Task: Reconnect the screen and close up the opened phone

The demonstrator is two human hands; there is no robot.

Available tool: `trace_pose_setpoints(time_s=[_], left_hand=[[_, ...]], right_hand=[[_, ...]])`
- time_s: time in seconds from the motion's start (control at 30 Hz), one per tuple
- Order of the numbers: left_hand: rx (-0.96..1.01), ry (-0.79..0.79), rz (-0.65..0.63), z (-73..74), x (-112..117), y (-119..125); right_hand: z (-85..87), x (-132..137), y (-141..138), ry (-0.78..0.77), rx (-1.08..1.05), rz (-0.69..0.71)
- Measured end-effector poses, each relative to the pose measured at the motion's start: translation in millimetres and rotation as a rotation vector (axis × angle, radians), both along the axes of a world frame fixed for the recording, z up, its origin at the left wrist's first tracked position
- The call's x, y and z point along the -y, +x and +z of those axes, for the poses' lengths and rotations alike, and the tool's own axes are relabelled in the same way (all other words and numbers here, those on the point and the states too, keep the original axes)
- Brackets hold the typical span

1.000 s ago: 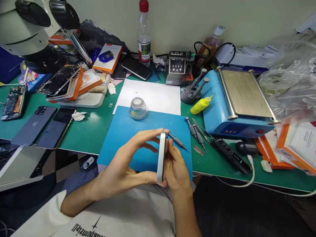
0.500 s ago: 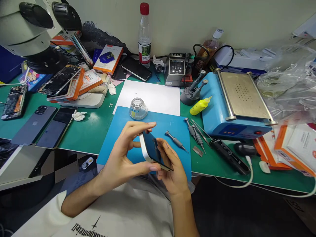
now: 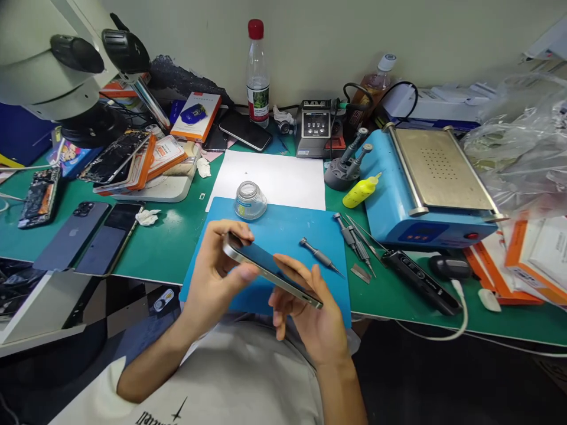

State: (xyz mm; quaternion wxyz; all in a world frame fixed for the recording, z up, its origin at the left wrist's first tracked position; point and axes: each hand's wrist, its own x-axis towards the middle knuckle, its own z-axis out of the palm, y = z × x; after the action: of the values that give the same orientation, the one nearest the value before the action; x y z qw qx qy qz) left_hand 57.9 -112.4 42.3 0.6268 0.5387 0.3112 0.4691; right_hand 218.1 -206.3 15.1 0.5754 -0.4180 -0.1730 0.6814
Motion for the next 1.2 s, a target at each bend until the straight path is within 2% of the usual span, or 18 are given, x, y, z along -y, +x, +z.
trace_pose_setpoints(time_s=[0.1, 0.23, 0.3, 0.4, 0.47, 0.57, 0.67, 0.73, 0.8, 0.87, 0.97, 1.0, 1.07, 1.2], left_hand=[[0.135, -0.249, 0.034, -10.4, -3.2, -1.4], [0.240, -0.527, -0.020, -20.5, 0.7, -2.8], [0.278, -0.599, -0.052, -24.2, 5.3, -3.3], [0.307, -0.598, -0.101, -31.8, 10.2, -5.6], [0.229, -0.504, -0.067, -38.3, 9.6, -10.3], [-0.006, -0.145, 0.050, -46.9, 2.4, -22.3], [-0.087, 0.268, -0.040, -49.2, -7.8, -34.1], [-0.069, 0.418, -0.068, -46.3, -13.4, -38.8], [-0.087, 0.510, 0.008, -40.3, -16.7, -41.7], [-0.147, 0.600, 0.077, -31.9, -17.2, -44.5], [-0.280, 0.739, 0.115, -18.0, -14.0, -50.5], [-0.321, 0.778, 0.120, -13.6, -12.6, -52.8], [-0.376, 0.831, 0.119, -6.0, -10.3, -56.5], [-0.387, 0.846, 0.083, 3.6, -8.7, -58.5]], right_hand=[[9.7, 6.6, 2.1, 0.286, 0.152, -0.035], [21.1, 15.1, 0.7, 0.453, 0.572, -0.081], [26.1, 16.2, 0.6, 0.510, 0.768, -0.084], [31.4, 13.8, 2.6, 0.597, 0.952, -0.086], [31.8, 10.6, 3.8, 0.634, 1.028, -0.114], [25.9, 5.5, 2.8, 0.656, 1.062, -0.185], [14.1, 1.8, -1.0, 0.634, 0.986, -0.263], [6.3, 1.0, -2.5, 0.622, 0.904, -0.286], [1.5, 1.4, -1.4, 0.587, 0.918, -0.278], [1.1, 2.1, 1.9, 0.541, 1.120, -0.268], [7.6, 0.6, 6.4, 0.539, 1.459, -0.352], [10.7, -1.1, 6.9, 0.587, 1.469, -0.386], [16.7, -6.0, 5.9, 0.702, 1.351, -0.422], [22.6, -17.0, 0.9, 0.838, 1.160, -0.399]])
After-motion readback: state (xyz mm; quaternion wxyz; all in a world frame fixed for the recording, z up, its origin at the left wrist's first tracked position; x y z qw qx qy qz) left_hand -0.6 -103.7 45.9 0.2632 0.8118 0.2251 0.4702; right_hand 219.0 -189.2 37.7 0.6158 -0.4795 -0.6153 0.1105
